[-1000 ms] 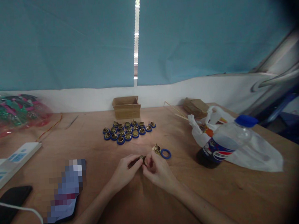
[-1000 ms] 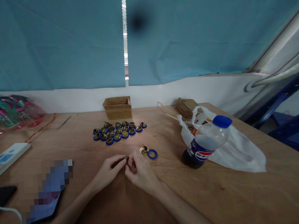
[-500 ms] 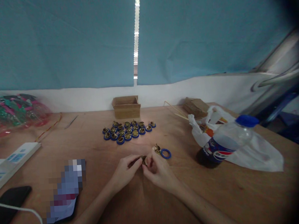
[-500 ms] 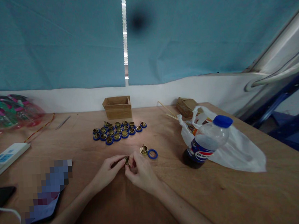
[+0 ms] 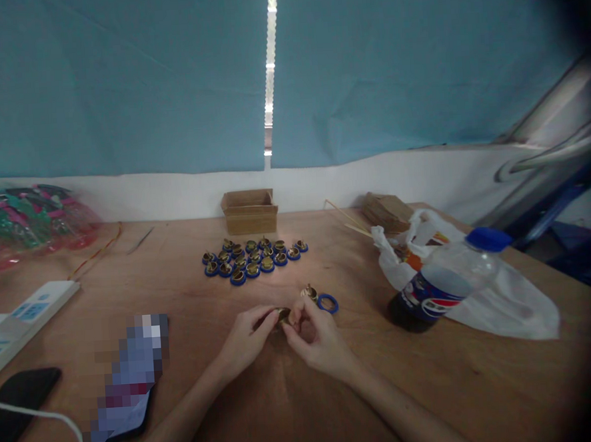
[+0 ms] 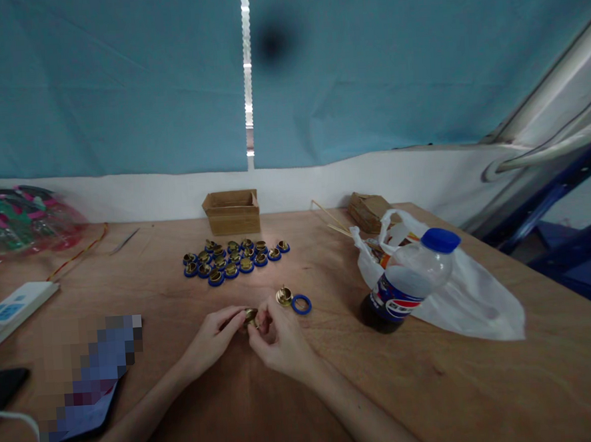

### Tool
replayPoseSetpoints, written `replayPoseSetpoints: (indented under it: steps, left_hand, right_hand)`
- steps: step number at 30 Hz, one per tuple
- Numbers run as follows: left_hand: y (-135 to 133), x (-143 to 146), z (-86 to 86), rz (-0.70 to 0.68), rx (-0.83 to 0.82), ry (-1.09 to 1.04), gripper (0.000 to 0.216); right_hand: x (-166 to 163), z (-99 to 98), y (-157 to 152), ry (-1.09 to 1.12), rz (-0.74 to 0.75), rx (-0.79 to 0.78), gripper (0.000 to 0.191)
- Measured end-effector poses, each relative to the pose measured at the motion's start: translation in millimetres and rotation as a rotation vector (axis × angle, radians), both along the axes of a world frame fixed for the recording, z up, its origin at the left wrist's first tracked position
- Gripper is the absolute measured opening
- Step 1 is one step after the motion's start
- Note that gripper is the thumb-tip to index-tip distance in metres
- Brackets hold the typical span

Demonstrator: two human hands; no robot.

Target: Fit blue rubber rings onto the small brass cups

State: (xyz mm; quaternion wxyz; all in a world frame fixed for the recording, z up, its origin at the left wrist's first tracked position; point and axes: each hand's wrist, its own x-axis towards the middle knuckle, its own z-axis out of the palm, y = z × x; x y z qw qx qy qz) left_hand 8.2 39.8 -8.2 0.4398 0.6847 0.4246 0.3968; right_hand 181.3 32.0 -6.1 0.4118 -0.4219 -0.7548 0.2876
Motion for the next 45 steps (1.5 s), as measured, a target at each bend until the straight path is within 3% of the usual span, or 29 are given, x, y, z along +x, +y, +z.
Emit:
replayPoseSetpoints:
  steps: [7,18,23,28,37,45]
  left_hand:
    - [0,1,1.1,0.019,-0.03,-0.023,0.029]
    - [3,-1,-5.0,0.189,-0.058,-0.009,0.032]
    - [4,-4,-11.1,0.237,0.102,0.091,0.029]
    - [1,-5,-13.4,0.214,0.301,0.264,0.026]
    - [2,-7,-27.5,0.16,0.457,0.456,0.027]
    - [-1,-1,-20.6,0.122,0.554,0.541,0.029]
  right_hand:
    - [-2,2.2,1,0.189,0.071,-0.099,0.017]
    - [5,0.7,20,0.292,-0.204,-0.12,0.025]
    - [8,-0.1,21,0.315,-0.224,-0.205,0.019]
    - [10,2.6,23,0.354,-0.18,-0.276,0.025]
    - [14,4.3,26,0.337,-0.175,-0.272,0.029]
    - [16,8.6,26,0.356,-0.19,-0.257,0.027]
